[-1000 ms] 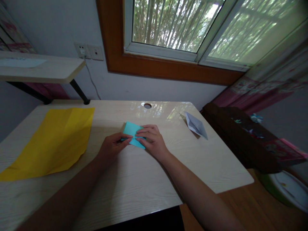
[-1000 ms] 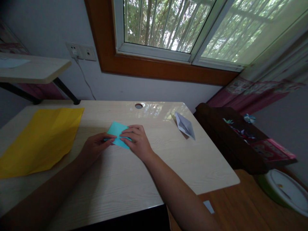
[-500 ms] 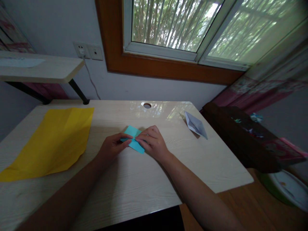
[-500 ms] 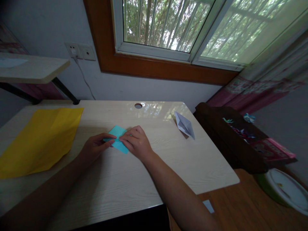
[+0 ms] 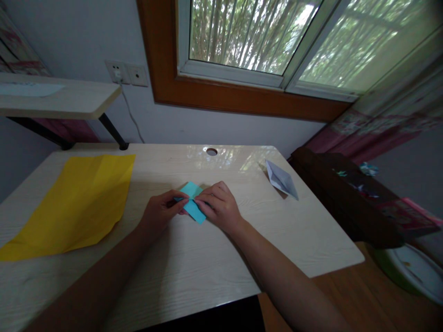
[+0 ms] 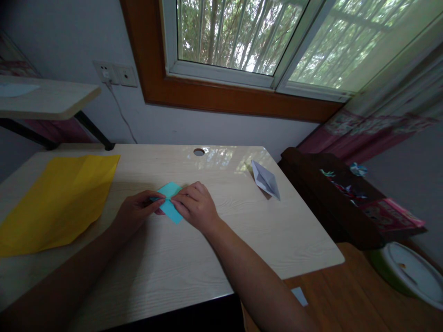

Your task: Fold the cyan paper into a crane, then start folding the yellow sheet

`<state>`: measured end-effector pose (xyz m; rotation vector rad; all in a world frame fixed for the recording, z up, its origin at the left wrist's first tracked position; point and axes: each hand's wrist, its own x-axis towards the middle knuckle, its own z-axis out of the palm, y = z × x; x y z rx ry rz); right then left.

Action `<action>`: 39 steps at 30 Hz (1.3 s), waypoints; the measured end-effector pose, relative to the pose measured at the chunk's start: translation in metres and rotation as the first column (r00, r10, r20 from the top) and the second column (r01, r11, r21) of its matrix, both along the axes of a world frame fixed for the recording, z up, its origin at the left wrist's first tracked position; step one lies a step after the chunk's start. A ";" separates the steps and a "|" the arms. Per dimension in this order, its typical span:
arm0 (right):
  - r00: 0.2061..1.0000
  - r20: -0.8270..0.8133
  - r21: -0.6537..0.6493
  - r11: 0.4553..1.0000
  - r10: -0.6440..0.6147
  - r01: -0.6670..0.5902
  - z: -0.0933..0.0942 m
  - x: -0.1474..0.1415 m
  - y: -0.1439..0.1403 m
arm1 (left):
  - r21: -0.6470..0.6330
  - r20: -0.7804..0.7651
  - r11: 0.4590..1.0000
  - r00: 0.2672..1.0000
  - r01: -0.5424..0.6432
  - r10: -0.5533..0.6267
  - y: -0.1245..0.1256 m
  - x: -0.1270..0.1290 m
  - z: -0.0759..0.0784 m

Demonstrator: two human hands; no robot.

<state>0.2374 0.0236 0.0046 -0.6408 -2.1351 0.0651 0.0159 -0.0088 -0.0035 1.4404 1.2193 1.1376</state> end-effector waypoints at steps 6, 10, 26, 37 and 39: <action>1.000 0.015 0.000 1.000 -0.006 0.006 0.001 -0.002 -0.001 | 0.028 -0.027 1.000 1.000 -0.014 0.015 -0.001 0.001 0.001; 0.998 0.059 -0.002 1.000 -0.003 0.003 0.000 -0.002 -0.003 | 0.029 -0.032 1.000 0.999 0.004 -0.003 -0.003 0.005 0.005; 0.996 0.092 0.052 0.999 -0.017 0.012 0.000 0.000 -0.002 | 0.058 -0.056 0.998 0.998 0.022 -0.018 -0.001 0.002 -0.001; 0.997 0.053 0.023 0.998 -0.063 0.062 0.002 0.004 0.003 | 0.003 0.015 0.993 0.993 -0.114 0.114 0.003 -0.001 0.007; 0.996 0.041 0.025 0.997 -0.074 0.073 0.001 0.004 0.003 | -0.002 0.023 0.993 0.993 -0.119 0.119 0.005 -0.002 0.006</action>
